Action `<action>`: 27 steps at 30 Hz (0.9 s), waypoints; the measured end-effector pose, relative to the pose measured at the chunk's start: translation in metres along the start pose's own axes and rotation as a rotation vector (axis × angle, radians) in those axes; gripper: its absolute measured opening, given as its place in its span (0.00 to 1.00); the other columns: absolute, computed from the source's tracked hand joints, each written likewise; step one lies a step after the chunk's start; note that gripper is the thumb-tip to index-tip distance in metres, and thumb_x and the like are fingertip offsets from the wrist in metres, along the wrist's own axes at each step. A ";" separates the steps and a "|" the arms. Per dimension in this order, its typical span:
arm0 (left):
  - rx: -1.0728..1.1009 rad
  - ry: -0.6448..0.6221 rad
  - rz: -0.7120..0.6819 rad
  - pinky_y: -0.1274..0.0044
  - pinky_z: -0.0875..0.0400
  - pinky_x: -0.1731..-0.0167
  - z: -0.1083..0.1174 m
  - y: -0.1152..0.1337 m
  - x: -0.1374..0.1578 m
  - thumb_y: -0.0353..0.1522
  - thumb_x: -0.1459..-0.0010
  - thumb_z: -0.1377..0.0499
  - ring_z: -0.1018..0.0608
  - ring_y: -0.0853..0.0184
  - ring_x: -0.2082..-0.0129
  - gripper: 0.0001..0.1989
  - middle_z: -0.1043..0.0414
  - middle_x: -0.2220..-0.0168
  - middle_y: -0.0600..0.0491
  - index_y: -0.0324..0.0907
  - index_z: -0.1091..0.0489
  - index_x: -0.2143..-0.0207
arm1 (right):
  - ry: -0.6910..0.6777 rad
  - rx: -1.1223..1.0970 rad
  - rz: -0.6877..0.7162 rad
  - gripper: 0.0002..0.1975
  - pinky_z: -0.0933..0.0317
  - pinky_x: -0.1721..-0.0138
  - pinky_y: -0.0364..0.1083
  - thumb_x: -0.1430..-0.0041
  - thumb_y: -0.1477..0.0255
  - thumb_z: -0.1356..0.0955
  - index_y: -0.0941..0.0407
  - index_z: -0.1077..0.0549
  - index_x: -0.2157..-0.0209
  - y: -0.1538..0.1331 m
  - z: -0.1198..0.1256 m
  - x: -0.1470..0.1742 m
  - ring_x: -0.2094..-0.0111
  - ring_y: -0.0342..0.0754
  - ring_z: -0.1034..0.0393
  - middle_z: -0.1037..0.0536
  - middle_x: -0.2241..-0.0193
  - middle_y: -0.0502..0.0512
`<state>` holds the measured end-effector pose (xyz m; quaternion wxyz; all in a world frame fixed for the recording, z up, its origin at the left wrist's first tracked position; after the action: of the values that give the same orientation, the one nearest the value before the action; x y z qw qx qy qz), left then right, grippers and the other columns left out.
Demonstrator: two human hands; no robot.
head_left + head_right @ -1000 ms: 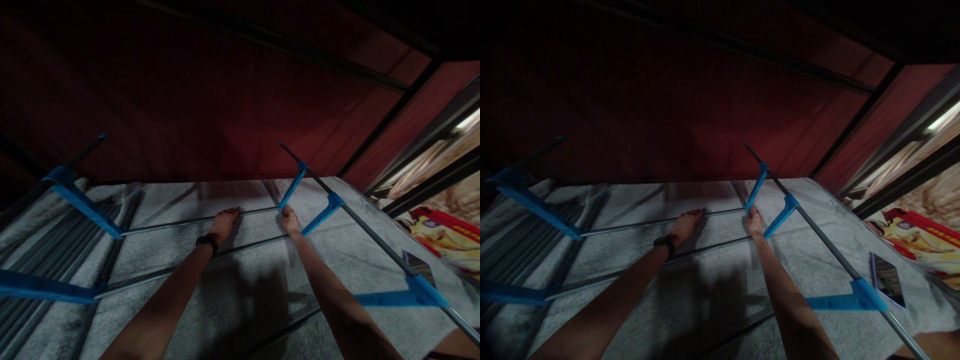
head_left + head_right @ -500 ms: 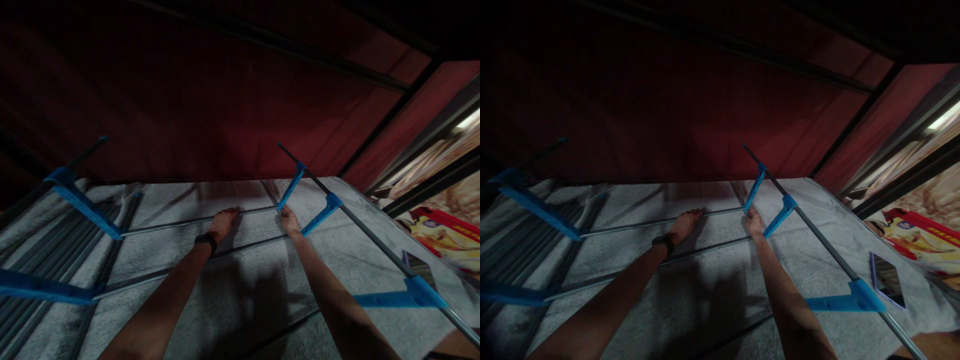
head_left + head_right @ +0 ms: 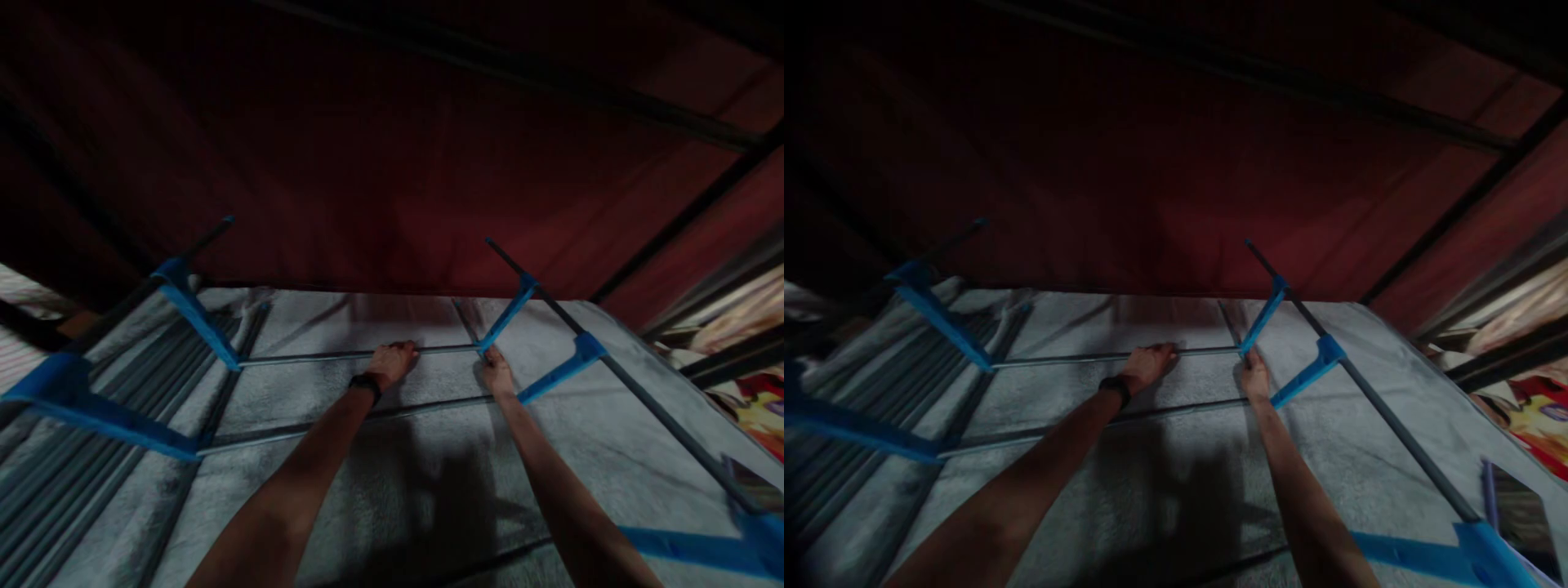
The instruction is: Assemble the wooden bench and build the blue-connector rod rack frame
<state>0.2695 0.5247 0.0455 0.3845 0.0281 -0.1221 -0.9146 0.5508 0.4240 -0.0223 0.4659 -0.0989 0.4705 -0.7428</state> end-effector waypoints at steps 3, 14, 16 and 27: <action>-0.027 0.026 -0.020 0.69 0.29 0.54 0.001 0.003 0.000 0.39 0.30 0.57 0.21 0.58 0.52 0.21 0.22 0.53 0.42 0.40 0.29 0.50 | 0.015 0.056 -0.050 0.25 0.37 0.45 0.54 0.56 0.69 0.38 0.56 0.26 0.55 0.011 0.001 -0.001 0.51 0.56 0.29 0.22 0.59 0.59; 0.037 -0.075 -0.017 0.72 0.28 0.56 0.001 -0.004 -0.021 0.41 0.31 0.57 0.21 0.61 0.53 0.22 0.23 0.51 0.46 0.42 0.27 0.54 | 0.003 0.167 -0.025 0.26 0.37 0.44 0.57 0.56 0.69 0.40 0.56 0.26 0.54 0.017 -0.001 0.000 0.51 0.58 0.29 0.23 0.56 0.61; 0.040 -0.072 -0.015 0.72 0.28 0.56 0.001 -0.002 -0.019 0.41 0.30 0.58 0.21 0.60 0.53 0.22 0.23 0.52 0.45 0.42 0.27 0.54 | -0.006 0.168 -0.021 0.26 0.37 0.45 0.57 0.56 0.69 0.40 0.55 0.27 0.53 0.017 -0.001 0.000 0.51 0.57 0.29 0.23 0.56 0.61; 0.014 0.052 -0.001 0.70 0.30 0.53 -0.011 -0.007 0.013 0.41 0.30 0.56 0.22 0.60 0.51 0.21 0.23 0.52 0.42 0.40 0.32 0.47 | -0.040 0.116 -0.029 0.27 0.37 0.45 0.57 0.55 0.66 0.39 0.56 0.26 0.52 0.025 -0.003 -0.002 0.51 0.58 0.28 0.22 0.57 0.61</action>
<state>0.2569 0.5177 0.0333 0.3867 0.0545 -0.1183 -0.9130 0.5652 0.4246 -0.0431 0.4693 -0.0935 0.4156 -0.7735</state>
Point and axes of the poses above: each hand's wrist, its own x-axis away from the middle knuckle, its own z-axis out of the back of the hand, y = z × x, the point moved 2 cm from there along -x, towards the middle knuckle
